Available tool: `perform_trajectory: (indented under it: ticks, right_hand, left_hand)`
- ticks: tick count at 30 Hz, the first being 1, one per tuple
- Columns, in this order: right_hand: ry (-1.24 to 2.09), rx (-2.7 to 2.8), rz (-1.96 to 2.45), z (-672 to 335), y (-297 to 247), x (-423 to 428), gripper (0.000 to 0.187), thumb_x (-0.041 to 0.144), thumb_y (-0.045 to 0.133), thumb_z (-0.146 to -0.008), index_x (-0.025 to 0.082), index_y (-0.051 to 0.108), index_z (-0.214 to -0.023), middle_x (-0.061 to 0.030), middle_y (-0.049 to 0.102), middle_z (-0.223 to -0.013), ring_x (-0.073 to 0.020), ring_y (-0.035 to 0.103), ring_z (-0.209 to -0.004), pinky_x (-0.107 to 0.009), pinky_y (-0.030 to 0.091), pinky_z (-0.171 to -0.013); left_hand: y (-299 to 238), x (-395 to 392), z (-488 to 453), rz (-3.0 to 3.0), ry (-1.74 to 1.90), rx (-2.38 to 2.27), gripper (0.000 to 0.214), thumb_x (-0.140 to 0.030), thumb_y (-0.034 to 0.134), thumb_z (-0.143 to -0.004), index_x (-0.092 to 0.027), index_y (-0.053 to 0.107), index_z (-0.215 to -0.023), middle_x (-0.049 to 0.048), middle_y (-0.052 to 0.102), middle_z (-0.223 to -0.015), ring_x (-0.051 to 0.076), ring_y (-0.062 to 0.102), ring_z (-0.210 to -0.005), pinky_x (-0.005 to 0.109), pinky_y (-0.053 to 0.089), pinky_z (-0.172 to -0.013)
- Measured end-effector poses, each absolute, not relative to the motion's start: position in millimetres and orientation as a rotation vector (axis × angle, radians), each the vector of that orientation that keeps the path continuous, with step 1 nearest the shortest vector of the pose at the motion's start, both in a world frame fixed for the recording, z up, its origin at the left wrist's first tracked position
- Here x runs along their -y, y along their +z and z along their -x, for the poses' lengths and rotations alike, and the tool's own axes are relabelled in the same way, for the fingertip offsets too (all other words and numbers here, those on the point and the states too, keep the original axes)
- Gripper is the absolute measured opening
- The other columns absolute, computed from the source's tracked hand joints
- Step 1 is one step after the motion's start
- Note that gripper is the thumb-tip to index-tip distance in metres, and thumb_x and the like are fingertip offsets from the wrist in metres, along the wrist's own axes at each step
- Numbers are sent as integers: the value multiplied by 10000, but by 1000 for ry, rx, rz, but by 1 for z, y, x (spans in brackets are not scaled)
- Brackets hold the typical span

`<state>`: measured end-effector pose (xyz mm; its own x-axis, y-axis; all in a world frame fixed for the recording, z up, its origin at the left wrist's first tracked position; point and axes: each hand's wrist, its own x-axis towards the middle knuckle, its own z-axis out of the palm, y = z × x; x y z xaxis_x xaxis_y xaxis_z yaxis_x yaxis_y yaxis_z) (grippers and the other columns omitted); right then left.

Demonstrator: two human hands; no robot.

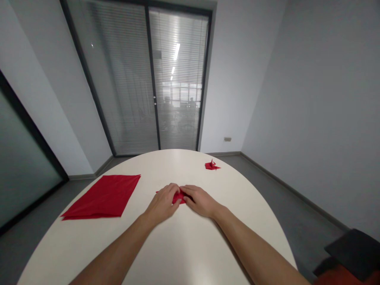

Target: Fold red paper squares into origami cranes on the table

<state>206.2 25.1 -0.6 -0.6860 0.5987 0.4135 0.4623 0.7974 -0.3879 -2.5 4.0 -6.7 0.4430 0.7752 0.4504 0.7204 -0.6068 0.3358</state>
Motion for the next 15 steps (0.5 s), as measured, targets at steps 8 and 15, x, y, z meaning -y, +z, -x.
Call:
perform_trajectory:
  ticks: [8, 15]
  right_hand:
    - [425, 2583, 912, -209, 2, -19, 451, 360, 428, -1035, 223, 493, -1460, -128, 481, -1528, -294, 396, -1445, -537, 314, -1178]
    - [532, 2626, 1142, -206, 7, -8, 651, 489, 367, -1036, 169, 261, -1592, -157, 224, -1642, -308, 181, -1533, -549, 166, -1237]
  left_hand:
    - [-6, -3, 3, -2606, 815, -1335, 355, -186, 557, -915, -251, 594, -1262, 52, 686, -1246, 242, 611, -1124, 400, 496, -981]
    - [2, -1, -1, -2618, 772, -1393, 314, -167, 522, -945, -276, 656, -1208, 27, 730, -1167, 229, 626, -1035, 359, 506, -902]
